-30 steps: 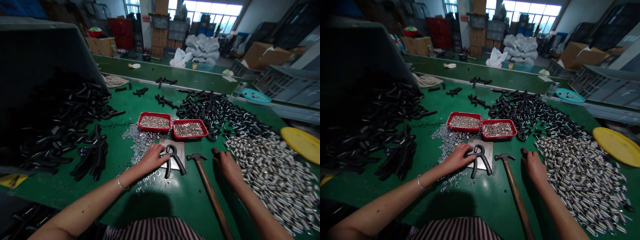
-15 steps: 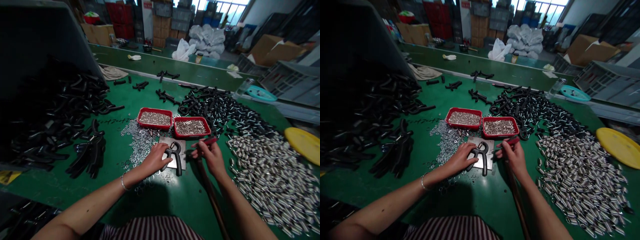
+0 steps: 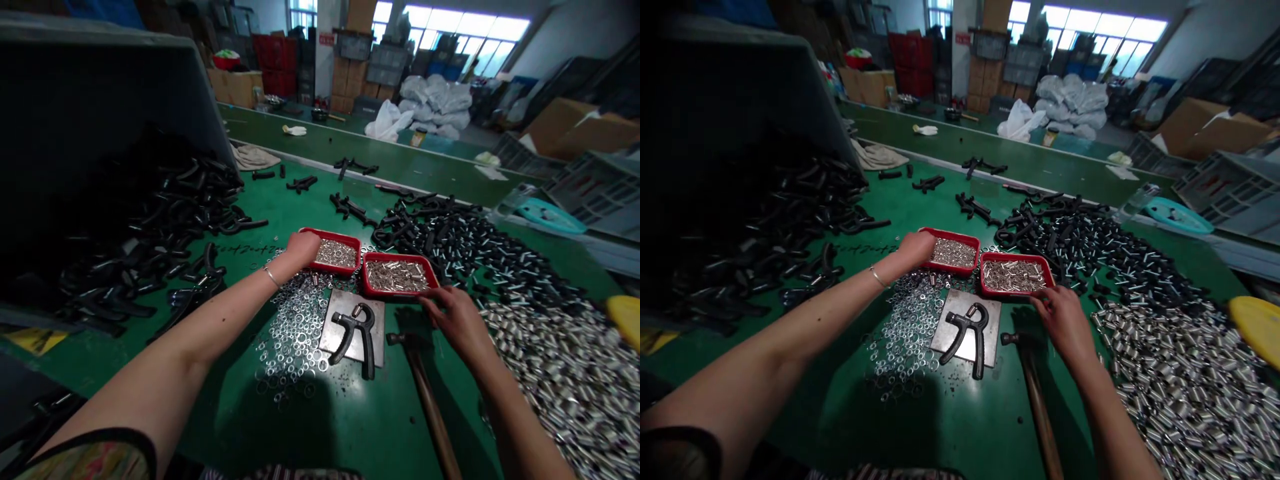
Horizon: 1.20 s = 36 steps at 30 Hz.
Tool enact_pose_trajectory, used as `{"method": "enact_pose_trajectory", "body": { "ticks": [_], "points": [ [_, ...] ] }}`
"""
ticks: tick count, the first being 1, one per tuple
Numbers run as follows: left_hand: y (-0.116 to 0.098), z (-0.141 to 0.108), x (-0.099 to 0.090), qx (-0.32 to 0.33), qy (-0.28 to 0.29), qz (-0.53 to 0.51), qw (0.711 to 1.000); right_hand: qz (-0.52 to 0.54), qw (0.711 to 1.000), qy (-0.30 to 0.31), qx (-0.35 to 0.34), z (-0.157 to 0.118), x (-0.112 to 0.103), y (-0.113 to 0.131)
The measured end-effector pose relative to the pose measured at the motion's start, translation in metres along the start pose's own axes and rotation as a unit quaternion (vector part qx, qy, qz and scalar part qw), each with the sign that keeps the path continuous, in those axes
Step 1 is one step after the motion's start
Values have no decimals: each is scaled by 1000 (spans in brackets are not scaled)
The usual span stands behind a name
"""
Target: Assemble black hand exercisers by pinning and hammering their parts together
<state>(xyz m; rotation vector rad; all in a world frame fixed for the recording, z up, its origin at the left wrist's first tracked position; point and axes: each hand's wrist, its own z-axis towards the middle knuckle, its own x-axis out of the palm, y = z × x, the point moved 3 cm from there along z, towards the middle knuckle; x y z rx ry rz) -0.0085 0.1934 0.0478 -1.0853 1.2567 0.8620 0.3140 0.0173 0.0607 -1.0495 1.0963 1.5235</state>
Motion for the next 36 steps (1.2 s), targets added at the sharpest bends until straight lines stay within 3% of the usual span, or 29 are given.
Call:
{"method": "enact_pose_trajectory", "body": {
  "ticks": [2,5,7,10,13,15,18,26,29,33,34,36],
  "points": [
    [-2,-2,2,4,-32,13,999,53,997,4,-51,29,11,41],
    [-5,-13,-1,16,-86,18,996,30,991,33,-125,85,35,100],
    [-4,-25,-5,34,-117,-37,992,5,988,68,-137,120,53,125],
    [0,-49,-8,54,-118,-216,968,4,986,89,-140,154,74,137],
    [-3,-82,0,55,-52,-389,918,19,986,95,-139,162,87,133],
    [-12,-103,11,56,-11,-445,894,33,987,87,-131,158,91,128],
    [-35,-123,27,89,27,-452,887,61,989,70,-112,151,94,124],
    [-88,-131,47,191,3,-271,943,202,977,20,-70,142,82,115],
    [-95,-135,56,206,-39,-180,961,306,952,-9,-29,110,65,101],
    [-98,-141,68,242,-74,-106,962,505,859,-9,86,38,55,80],
    [-98,-143,70,253,-80,-96,959,514,851,-6,105,19,55,77],
    [-96,-145,72,274,-93,-87,953,488,865,-15,119,-12,59,74]
  ]
}}
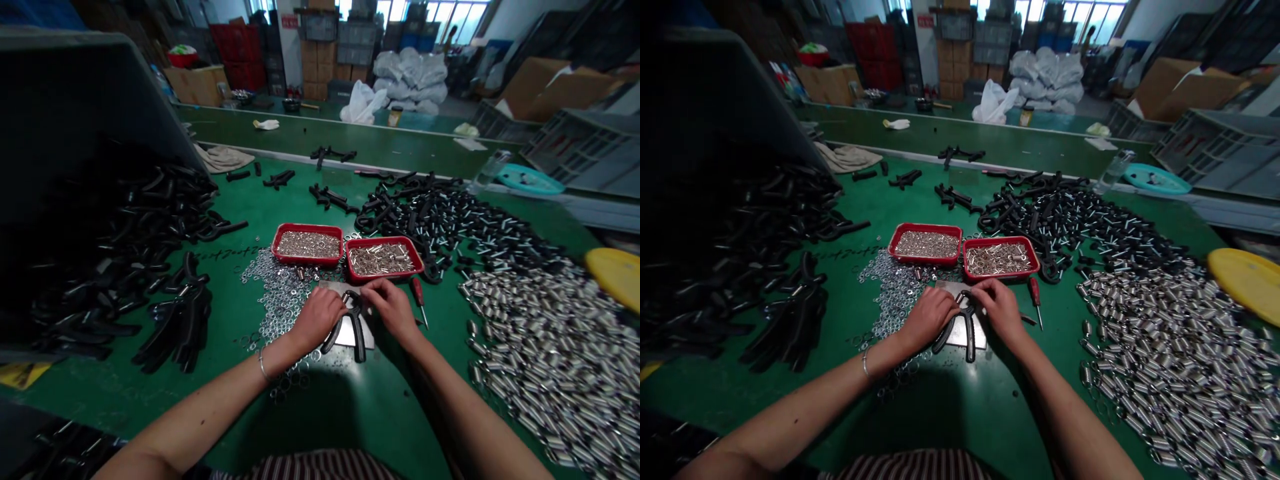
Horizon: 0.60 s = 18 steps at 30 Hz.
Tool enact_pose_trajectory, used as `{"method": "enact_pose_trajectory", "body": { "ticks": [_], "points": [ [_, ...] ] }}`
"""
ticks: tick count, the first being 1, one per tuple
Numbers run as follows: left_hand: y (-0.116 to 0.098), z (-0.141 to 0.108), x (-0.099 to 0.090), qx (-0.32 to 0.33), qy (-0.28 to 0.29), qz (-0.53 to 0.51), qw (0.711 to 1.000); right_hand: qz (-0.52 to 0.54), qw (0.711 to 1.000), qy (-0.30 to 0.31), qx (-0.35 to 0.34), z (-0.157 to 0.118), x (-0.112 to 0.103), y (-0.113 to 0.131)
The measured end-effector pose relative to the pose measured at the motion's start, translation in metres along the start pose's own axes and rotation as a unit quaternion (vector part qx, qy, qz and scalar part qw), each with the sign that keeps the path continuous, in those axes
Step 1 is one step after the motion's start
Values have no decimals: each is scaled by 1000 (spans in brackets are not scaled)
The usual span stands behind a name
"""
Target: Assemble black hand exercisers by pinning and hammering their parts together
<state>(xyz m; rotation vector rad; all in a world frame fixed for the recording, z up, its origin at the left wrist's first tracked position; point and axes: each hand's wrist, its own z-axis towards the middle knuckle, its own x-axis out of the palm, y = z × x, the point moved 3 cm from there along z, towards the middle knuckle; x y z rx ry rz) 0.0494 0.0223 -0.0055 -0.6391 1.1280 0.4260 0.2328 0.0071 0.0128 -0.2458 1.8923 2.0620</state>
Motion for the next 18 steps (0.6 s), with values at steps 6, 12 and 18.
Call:
{"method": "enact_pose_trajectory", "body": {
  "ticks": [6,12,18],
  "points": [
    [-1,-10,-6,27,-4,-59,998,-146,983,16,-108,-32,14,-14],
    [18,-2,-20,-89,-17,-215,972,-241,950,49,-194,-28,28,-10],
    [71,19,-58,-153,-88,-218,960,-349,910,61,-215,-32,33,-5]
  ]
}}
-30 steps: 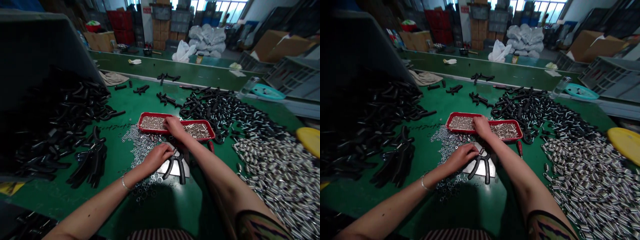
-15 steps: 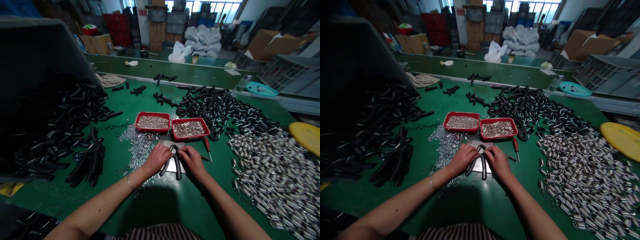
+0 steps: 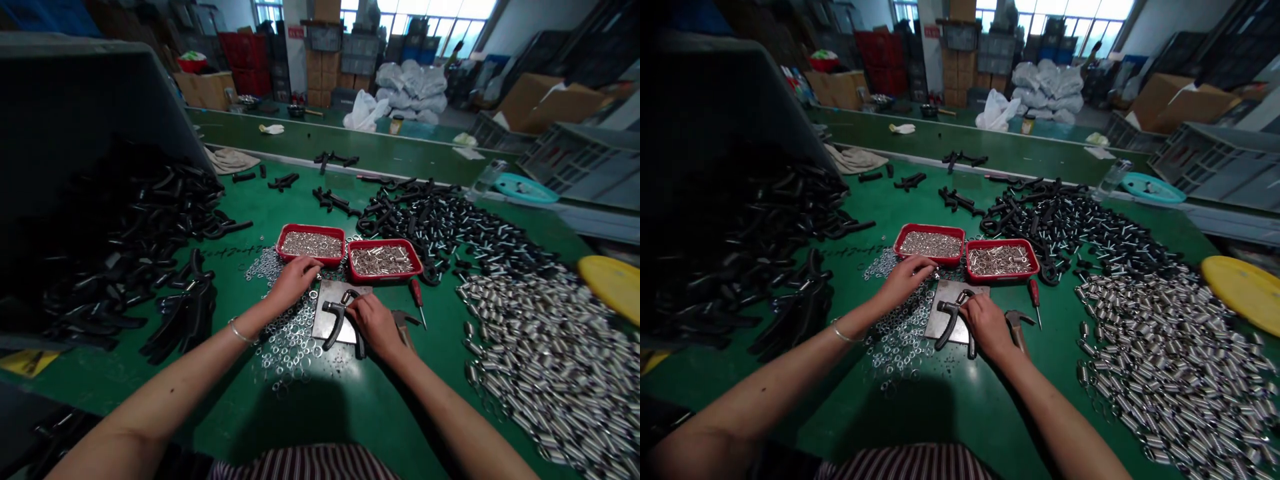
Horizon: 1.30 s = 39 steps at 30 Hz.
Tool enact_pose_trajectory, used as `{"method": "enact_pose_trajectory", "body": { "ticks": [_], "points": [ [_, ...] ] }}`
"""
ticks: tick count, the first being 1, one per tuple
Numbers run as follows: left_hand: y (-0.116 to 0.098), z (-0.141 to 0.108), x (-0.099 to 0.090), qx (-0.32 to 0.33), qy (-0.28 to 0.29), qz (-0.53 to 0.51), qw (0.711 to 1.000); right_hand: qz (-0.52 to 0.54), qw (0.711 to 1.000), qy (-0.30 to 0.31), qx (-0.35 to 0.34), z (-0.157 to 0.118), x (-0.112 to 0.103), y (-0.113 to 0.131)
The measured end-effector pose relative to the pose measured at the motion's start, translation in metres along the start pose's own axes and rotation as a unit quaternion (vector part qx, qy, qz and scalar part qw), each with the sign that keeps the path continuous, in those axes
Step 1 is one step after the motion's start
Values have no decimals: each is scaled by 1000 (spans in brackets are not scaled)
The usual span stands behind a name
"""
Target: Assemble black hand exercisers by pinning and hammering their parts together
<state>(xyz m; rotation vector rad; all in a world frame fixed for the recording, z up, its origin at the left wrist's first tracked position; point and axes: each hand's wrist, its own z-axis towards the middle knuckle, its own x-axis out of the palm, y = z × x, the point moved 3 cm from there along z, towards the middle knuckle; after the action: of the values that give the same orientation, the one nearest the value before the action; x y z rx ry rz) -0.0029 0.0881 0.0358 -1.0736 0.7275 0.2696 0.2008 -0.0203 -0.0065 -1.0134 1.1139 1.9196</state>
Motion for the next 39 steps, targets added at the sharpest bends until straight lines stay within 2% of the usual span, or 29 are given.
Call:
{"method": "enact_pose_trajectory", "body": {
  "ticks": [5,8,10,12,14,16,18,19,21,22,23,24,26,28,30,31,33,35,37,39],
  "points": [
    [12,32,-18,9,24,73,997,-43,997,43,-38,5,0,6],
    [25,54,-20,-19,52,212,976,5,997,54,-45,0,-11,3],
    [38,69,-23,-62,69,287,953,2,1000,22,2,-16,-27,-4],
    [49,81,-25,-99,78,307,943,-45,996,-2,82,-45,-46,-16],
    [57,90,-24,-115,81,305,942,-73,984,56,155,-81,-58,-29],
    [59,94,-22,-114,77,302,943,-35,960,119,249,-115,-65,-40],
    [58,93,-19,-104,63,294,948,80,921,169,341,-137,-68,-43],
    [57,92,-19,-99,53,287,951,158,893,184,381,-143,-68,-40],
    [57,89,-20,-94,32,272,957,309,830,186,426,-143,-72,-29],
    [58,88,-22,-95,21,268,959,361,807,176,433,-138,-75,-22],
    [60,87,-24,-97,9,261,960,385,799,165,432,-131,-81,-14],
    [61,87,-28,-100,-5,246,964,384,806,158,421,-123,-87,-8],
    [61,85,-33,-103,-34,178,978,327,858,148,367,-103,-101,4],
    [54,81,-34,-99,-52,65,992,240,915,125,300,-83,-111,12],
    [42,71,-29,-90,-47,-48,994,168,951,79,247,-67,-114,16],
    [34,64,-25,-89,-35,-94,991,140,961,60,232,-61,-112,17],
    [21,45,-13,-104,4,-175,979,91,970,65,216,-52,-101,17],
    [13,24,-1,-142,59,-245,957,69,968,125,208,-49,-87,17],
    [13,6,5,-180,97,-292,934,90,957,179,207,-52,-78,17],
    [17,-5,7,-200,94,-297,929,127,956,158,214,-54,-77,16]
  ]
}}
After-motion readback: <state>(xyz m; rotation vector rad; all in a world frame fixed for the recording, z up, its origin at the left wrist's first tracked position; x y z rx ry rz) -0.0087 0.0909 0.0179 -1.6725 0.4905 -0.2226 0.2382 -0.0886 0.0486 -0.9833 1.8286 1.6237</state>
